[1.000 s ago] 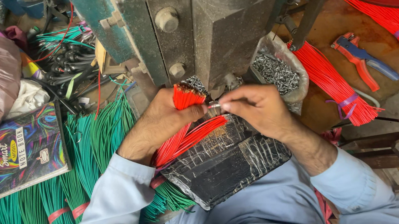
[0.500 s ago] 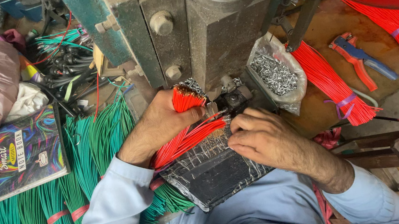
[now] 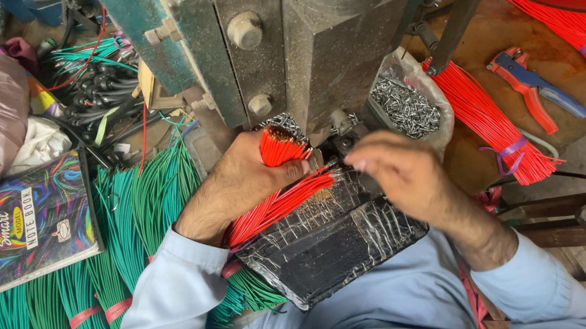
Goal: The person holds a bundle of red insulated wires and, one at a time, places a metal terminal on a wire end and positions it under a bench press machine, then operates the press to crimp the terminal onto the wire, setting finished wires aside on the workbench.
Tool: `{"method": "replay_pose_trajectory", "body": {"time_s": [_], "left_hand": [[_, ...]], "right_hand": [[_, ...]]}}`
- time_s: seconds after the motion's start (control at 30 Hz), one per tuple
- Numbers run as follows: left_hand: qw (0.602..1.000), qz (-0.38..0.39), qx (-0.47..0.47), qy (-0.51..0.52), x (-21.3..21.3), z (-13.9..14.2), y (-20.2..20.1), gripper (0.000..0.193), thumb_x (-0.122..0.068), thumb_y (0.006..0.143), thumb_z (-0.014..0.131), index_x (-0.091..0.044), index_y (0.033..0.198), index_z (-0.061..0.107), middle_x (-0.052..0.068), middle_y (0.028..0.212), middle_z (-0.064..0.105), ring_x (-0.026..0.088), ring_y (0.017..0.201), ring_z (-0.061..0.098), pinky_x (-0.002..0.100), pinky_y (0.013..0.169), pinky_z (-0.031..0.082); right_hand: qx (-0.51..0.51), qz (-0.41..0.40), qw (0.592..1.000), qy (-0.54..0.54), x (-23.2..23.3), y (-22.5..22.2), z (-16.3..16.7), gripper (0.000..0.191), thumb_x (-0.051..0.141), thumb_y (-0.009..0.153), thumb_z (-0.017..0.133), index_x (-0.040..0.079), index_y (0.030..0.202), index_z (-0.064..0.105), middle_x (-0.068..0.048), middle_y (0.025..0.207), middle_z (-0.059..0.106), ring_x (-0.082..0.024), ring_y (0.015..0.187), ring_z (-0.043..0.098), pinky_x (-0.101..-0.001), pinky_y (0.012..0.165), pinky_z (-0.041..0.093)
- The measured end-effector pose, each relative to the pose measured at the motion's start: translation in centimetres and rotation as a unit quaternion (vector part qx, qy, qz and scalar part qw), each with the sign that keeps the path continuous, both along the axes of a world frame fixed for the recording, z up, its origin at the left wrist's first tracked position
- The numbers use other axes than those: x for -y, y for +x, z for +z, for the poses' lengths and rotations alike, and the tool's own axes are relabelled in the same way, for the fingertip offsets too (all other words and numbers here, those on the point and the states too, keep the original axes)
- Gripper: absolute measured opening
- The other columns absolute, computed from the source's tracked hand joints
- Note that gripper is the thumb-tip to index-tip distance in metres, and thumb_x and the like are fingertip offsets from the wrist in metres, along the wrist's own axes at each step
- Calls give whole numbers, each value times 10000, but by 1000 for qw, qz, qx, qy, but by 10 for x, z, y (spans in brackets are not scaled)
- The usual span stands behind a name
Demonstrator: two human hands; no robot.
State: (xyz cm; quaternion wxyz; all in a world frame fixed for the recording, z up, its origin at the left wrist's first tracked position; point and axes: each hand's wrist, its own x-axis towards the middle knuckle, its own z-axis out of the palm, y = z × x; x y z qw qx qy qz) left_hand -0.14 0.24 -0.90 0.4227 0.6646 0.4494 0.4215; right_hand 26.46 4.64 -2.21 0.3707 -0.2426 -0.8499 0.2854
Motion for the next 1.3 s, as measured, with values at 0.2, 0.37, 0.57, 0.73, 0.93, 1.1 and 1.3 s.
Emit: {"method": "replay_pose_trajectory", "body": {"time_s": [0.2,0.37,0.57,0.73,0.93,1.1,1.3], "left_hand": [[1000,17,22,-3,1,0,-1,112,-13,856,700,-9,965,724,32,861,738,103,833,676,282,772,570],[999,40,-5,3,0,-2,-1,113,-29,856,696,-9,962,728,27,825,731,95,808,655,284,740,557],[999,36,5,-5,1,-2,-3,120,-33,851,701,-5,965,728,32,826,729,90,801,643,291,737,553],[999,39,-5,-6,1,-3,-3,120,-37,853,697,-7,961,738,37,833,743,94,806,670,294,741,564],[999,27,5,-16,1,1,-4,135,-48,857,715,-11,986,728,16,852,740,85,812,660,282,744,557],[994,8,83,-64,5,1,-8,92,-64,918,745,8,971,722,10,857,700,83,825,626,285,742,545],[998,0,47,-44,0,-5,-5,131,-32,882,725,15,1003,745,31,865,732,97,847,661,277,771,562]], "right_hand": [[-99,14,971,-215,-21,-25,-13,108,-14,999,612,-38,1057,701,-77,1024,769,-126,978,744,-266,898,607],[-119,20,958,-259,-23,-36,-21,96,31,1001,612,-9,1079,651,-50,972,761,-101,945,732,-252,860,601],[-65,6,976,-206,-29,-37,-30,78,61,978,707,6,1027,733,-37,931,738,-85,883,674,-245,793,564],[-25,-15,982,-185,-34,-35,-29,92,79,958,730,18,1022,752,-24,916,761,-74,869,690,-247,785,572],[-65,31,974,-217,-23,-30,-24,127,53,966,711,-13,1071,738,-55,999,753,-98,923,689,-253,822,572],[-25,37,960,-275,-11,13,-1,177,64,930,687,10,1087,748,-76,1029,760,-144,915,740,-282,781,612],[211,30,976,-33,-8,44,12,185,167,804,780,87,970,802,-63,1050,677,-215,963,675,-333,807,545]]}}
